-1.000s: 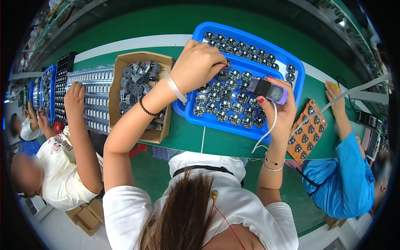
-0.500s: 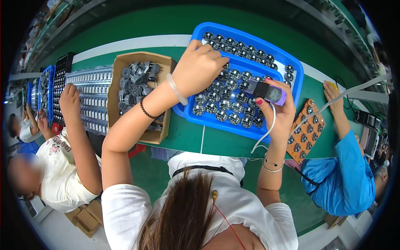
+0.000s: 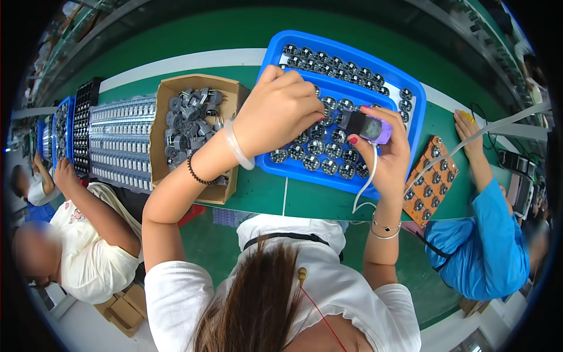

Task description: Manually assembling small electronic components onto circuit boards and checking them with a tool.

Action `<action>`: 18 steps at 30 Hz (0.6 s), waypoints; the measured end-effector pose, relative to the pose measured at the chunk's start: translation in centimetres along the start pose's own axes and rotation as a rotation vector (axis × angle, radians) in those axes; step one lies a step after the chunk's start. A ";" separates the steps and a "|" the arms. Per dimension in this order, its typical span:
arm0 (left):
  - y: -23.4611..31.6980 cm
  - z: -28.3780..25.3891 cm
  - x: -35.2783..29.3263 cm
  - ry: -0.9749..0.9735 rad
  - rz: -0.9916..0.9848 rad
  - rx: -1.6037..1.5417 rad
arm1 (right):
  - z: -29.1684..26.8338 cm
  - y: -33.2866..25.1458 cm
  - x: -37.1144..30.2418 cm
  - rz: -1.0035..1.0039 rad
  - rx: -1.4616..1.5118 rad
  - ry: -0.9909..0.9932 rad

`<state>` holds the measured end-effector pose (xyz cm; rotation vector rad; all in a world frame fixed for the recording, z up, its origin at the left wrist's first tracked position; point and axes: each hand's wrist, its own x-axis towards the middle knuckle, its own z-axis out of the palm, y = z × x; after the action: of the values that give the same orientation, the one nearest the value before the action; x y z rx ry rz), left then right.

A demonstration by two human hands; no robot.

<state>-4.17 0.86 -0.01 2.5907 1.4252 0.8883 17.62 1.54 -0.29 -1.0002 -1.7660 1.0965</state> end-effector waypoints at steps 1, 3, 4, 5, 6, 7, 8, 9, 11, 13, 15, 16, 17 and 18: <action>0.5 -0.1 0.2 0.029 0.022 -0.029 | 0.2 0.0 0.0 0.001 -0.034 -0.025; 1.3 -0.3 0.4 0.058 0.040 -0.055 | 0.6 0.1 0.1 -0.019 -0.034 -0.037; 1.6 -0.4 0.4 0.097 0.063 -0.046 | 0.7 0.0 0.0 -0.039 -0.024 -0.028; 1.9 -0.5 0.4 0.136 0.088 -0.039 | 0.7 0.0 0.0 -0.057 -0.016 -0.018; 1.9 -0.6 0.3 0.136 0.088 -0.037 | 0.7 -0.2 0.0 -0.056 -0.016 -0.018; 2.1 -0.8 0.3 0.135 0.087 -0.037 | 0.7 -0.4 0.1 -0.066 -0.024 -0.014; 2.2 -0.9 0.3 0.121 0.079 -0.046 | 0.7 -0.6 0.1 -0.076 -0.032 -0.007; 2.2 -1.0 0.3 0.107 0.072 -0.054 | 0.7 -0.6 0.1 -0.075 -0.033 -0.006; 2.2 -1.0 0.3 0.100 0.078 -0.054 | 0.7 -0.6 0.0 -0.071 0.018 -0.032; 2.2 -1.1 0.2 0.094 0.083 -0.051 | 0.7 -0.5 -0.1 -0.066 0.048 -0.025; 2.0 -1.3 0.1 0.074 0.067 -0.046 | 0.8 -0.1 -0.3 -0.055 0.071 -0.016; 1.7 -1.3 0.1 0.074 0.068 -0.050 | 0.9 0.3 -0.4 0.006 0.173 0.038; 1.5 -1.5 0.1 0.045 0.017 -0.064 | 0.9 0.4 -0.6 0.064 0.278 0.090; 1.2 -1.6 0.2 0.017 -0.033 -0.079 | 0.9 0.0 -0.7 0.087 0.331 0.112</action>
<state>-4.03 -0.07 1.81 2.5012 1.4028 0.9445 17.00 0.66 -0.69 -0.9194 -1.4056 1.3102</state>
